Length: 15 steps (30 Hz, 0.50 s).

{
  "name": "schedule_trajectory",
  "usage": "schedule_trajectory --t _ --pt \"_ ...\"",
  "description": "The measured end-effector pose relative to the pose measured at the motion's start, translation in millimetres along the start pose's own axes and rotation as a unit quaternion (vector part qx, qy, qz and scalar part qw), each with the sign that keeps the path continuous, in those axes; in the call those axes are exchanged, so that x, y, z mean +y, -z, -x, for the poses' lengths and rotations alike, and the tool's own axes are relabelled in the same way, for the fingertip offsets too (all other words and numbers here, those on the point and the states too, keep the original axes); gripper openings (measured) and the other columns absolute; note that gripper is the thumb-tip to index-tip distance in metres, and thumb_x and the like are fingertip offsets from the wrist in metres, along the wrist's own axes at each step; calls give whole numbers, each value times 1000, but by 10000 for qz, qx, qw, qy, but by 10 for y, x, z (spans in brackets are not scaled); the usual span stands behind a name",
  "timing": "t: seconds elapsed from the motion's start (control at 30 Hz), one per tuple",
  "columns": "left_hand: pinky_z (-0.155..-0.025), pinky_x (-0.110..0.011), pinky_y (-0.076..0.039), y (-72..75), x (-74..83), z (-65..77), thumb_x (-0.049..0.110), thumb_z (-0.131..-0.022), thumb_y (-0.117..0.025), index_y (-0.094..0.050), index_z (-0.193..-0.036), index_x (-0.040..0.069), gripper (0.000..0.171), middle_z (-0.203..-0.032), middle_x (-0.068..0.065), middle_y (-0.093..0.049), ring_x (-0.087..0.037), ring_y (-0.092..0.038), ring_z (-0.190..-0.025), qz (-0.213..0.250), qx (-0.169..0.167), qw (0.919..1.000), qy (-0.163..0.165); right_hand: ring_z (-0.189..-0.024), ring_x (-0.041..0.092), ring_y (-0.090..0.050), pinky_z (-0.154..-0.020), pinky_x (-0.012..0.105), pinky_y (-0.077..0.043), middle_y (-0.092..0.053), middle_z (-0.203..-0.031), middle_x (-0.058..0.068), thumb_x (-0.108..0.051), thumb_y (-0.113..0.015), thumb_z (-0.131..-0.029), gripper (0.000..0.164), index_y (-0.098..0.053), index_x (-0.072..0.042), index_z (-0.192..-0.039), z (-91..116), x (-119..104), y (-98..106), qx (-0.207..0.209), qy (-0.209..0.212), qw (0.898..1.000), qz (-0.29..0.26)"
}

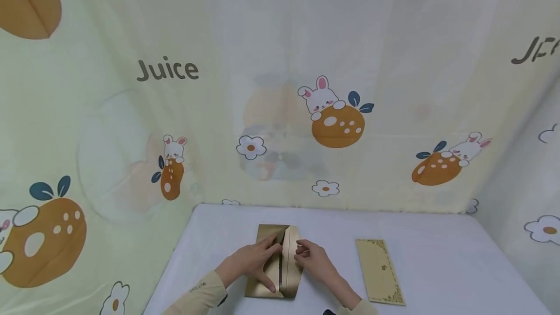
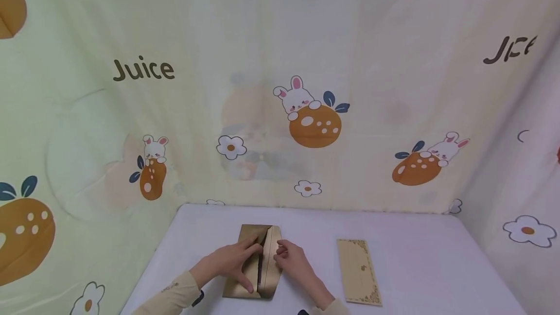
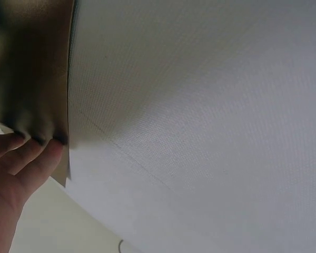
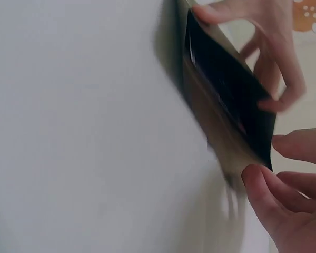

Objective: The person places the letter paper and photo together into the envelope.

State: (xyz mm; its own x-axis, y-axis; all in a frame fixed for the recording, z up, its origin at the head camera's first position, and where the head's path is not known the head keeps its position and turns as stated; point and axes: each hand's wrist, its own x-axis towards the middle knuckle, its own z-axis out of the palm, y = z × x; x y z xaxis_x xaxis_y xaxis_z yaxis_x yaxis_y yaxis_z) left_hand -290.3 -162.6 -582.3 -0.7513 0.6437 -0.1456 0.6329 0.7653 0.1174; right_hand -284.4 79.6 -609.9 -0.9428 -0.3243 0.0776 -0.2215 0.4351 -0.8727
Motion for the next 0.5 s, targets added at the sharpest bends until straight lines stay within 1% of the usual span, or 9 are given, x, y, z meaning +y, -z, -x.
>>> schedule_trajectory --t 0.1,0.23,0.33,0.43,0.5 --pt "-90 -44 -57 10 4 5 81 -62 -73 -36 -144 30 104 -164 -20 -26 -34 -40 -146 38 6 10000 5 -94 27 -71 -79 29 -58 -71 -104 16 -5 -73 -88 46 -58 11 -128 97 66 150 282 -128 9995 119" --pt "-90 -44 -56 9 -2 8 81 -63 -73 -35 -145 30 104 -164 -21 -24 -35 -39 -146 84 -25 10000 -5 -93 23 -70 -83 33 -58 -71 -102 12 -3 -76 -85 44 -61 8 -125 227 134 373 686 -440 9961 340" --pt "-92 -44 -56 13 -11 7 81 -63 -72 -33 -146 30 105 -164 -21 -23 -35 -39 -146 70 -30 10000 -20 -94 21 -70 -83 32 -57 -71 -103 11 -4 -75 -87 44 -61 7 -126 318 185 556 824 -681 9936 362" --pt "-90 -44 -56 16 -17 12 81 -64 -72 -33 -147 29 105 -164 -22 -23 -35 -40 -145 123 -40 9999 -32 -98 22 -69 -84 30 -57 -71 -109 12 -7 -74 -89 45 -60 7 -129 421 257 745 891 -861 9914 424" --pt "-89 -44 -57 12 -16 21 81 -64 -72 -33 -147 29 106 -164 -22 -23 -36 -42 -143 164 -44 9998 -43 -103 25 -68 -86 32 -57 -71 -113 15 -8 -72 -91 46 -58 7 -132 498 304 882 885 -961 9900 536"
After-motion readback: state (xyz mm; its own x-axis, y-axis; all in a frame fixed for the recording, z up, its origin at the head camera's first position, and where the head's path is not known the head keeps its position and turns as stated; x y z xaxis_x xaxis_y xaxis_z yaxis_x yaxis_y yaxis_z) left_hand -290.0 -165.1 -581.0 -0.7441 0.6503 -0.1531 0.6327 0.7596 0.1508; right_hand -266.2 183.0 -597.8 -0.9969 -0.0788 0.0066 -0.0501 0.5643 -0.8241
